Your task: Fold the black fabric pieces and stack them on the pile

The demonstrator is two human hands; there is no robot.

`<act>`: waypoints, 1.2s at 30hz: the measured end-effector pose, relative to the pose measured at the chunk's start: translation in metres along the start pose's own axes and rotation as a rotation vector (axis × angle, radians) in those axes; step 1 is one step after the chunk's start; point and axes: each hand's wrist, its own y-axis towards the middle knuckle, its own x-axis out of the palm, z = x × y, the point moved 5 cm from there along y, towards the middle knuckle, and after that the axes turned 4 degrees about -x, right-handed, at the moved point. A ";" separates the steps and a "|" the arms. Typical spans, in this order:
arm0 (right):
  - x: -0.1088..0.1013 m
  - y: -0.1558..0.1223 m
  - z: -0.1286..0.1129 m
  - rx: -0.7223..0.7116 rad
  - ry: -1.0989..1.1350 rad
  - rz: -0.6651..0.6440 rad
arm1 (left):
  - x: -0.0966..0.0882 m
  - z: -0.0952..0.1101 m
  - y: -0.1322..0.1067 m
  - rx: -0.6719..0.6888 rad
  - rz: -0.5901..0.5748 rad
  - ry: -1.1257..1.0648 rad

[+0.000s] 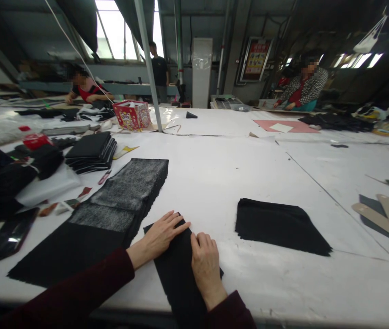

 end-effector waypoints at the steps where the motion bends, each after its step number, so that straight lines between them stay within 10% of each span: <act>1: -0.001 -0.003 0.001 0.000 0.004 -0.005 | 0.000 0.001 0.000 0.004 0.000 0.007; 36: -0.037 -0.066 0.024 -0.022 0.096 0.014 | -0.005 0.056 0.000 0.249 -0.110 -0.034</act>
